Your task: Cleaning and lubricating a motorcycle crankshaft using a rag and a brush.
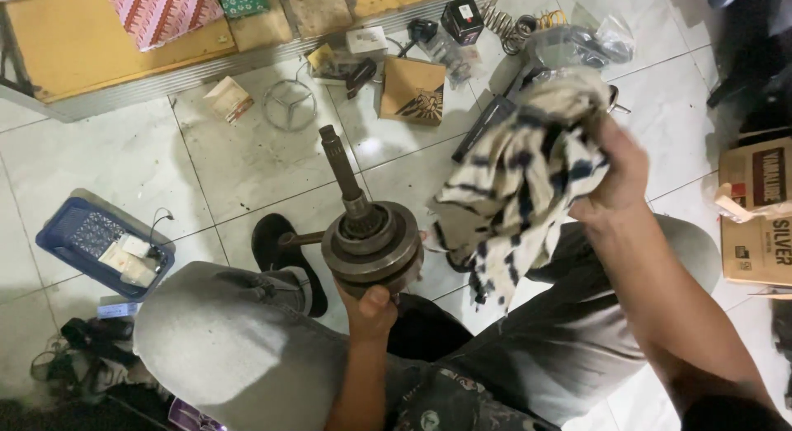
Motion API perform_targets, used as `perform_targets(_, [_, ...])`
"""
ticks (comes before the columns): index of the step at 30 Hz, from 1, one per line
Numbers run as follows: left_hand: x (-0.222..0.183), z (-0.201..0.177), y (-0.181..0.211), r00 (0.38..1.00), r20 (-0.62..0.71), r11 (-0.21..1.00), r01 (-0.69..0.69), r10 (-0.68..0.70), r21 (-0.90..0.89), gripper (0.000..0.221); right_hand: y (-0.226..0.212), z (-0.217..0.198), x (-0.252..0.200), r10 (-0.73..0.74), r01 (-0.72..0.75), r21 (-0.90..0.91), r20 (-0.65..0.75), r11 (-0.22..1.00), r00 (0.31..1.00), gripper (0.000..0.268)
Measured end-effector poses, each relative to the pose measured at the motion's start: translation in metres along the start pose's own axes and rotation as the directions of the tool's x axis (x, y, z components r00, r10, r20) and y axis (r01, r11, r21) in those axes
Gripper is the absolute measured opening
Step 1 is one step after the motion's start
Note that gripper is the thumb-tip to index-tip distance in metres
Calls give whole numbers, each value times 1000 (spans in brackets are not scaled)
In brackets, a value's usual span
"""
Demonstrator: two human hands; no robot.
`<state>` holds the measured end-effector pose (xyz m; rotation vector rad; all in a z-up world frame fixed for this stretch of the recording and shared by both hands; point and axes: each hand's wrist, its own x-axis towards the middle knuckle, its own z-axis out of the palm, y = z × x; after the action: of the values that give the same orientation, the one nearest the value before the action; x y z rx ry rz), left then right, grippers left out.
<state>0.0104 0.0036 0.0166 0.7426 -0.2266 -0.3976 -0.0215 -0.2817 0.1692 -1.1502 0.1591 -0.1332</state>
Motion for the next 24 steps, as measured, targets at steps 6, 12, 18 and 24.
perform_targets(6, [-4,-5,-1,999,-41,1000,-19,19,10,99,30,26,-4,106,-86,89,-252,992,962,38])
perform_targets(12, [-2,12,1,997,-50,976,-42,54,214,107,62,66,-17,-75,-53,-607,-184,793,980,22])
perform_targets(18, [10,39,12,987,-128,954,-53,95,294,108,64,81,-34,-191,295,-844,233,447,954,22])
perform_targets(24, [23,32,-6,971,-213,978,-67,109,197,95,66,87,-37,-344,673,-697,586,249,734,30])
